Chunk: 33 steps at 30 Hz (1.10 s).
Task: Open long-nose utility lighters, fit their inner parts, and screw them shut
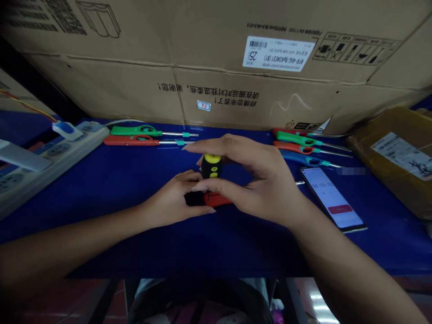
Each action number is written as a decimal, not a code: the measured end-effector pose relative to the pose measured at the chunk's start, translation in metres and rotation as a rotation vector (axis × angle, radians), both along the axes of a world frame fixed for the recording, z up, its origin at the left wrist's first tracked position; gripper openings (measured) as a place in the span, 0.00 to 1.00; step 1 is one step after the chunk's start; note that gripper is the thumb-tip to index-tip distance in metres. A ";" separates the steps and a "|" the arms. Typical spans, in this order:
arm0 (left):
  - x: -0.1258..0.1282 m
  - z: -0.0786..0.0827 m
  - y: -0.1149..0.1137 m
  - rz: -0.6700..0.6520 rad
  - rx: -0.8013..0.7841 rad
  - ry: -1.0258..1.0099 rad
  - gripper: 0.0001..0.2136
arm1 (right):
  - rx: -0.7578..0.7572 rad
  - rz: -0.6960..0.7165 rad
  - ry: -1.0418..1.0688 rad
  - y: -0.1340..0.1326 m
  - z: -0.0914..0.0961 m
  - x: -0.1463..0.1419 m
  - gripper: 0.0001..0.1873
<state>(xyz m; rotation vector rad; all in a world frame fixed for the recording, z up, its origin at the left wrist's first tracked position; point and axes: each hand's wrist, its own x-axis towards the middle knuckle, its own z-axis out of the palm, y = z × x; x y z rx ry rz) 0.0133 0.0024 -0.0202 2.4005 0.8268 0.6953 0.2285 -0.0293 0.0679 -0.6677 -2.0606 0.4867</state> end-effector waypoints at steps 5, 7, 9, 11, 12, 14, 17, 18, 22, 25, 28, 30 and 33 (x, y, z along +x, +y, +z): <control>0.000 0.001 -0.001 0.006 -0.010 -0.018 0.17 | 0.033 -0.025 -0.157 -0.001 0.003 -0.001 0.30; 0.000 0.001 -0.001 -0.003 -0.023 -0.027 0.18 | -0.067 0.037 -0.134 -0.001 0.004 0.000 0.30; 0.000 0.001 -0.001 -0.002 -0.027 -0.015 0.18 | -0.074 0.029 -0.030 0.000 0.001 0.000 0.26; 0.000 0.002 0.000 -0.001 -0.029 0.009 0.18 | -0.011 -0.037 0.067 0.002 -0.003 -0.001 0.24; 0.000 0.002 -0.001 0.003 -0.028 0.016 0.18 | 0.015 -0.066 0.089 0.003 -0.005 -0.002 0.24; 0.000 0.002 -0.001 0.012 -0.024 0.016 0.18 | -0.001 -0.075 0.070 0.003 -0.007 -0.002 0.24; 0.000 0.002 -0.001 0.009 -0.021 -0.007 0.18 | -0.143 0.040 -0.025 0.001 -0.004 -0.001 0.24; 0.000 0.002 -0.001 0.002 -0.024 -0.009 0.18 | -0.176 0.079 -0.034 0.000 -0.003 -0.001 0.25; 0.000 0.002 -0.001 -0.006 -0.037 0.003 0.17 | -0.110 0.089 0.052 -0.001 -0.003 -0.002 0.25; 0.000 0.003 -0.001 -0.002 -0.043 -0.005 0.17 | 0.036 0.008 0.039 0.001 -0.005 -0.005 0.26; 0.000 0.003 -0.001 -0.005 -0.029 -0.008 0.18 | 0.002 0.036 -0.016 0.001 -0.003 -0.004 0.25; -0.001 0.003 -0.001 -0.005 -0.029 0.002 0.18 | -0.097 0.089 -0.001 -0.001 -0.001 -0.003 0.24; -0.001 0.003 -0.001 0.007 -0.031 0.018 0.17 | -0.107 0.063 0.082 -0.002 -0.002 -0.004 0.21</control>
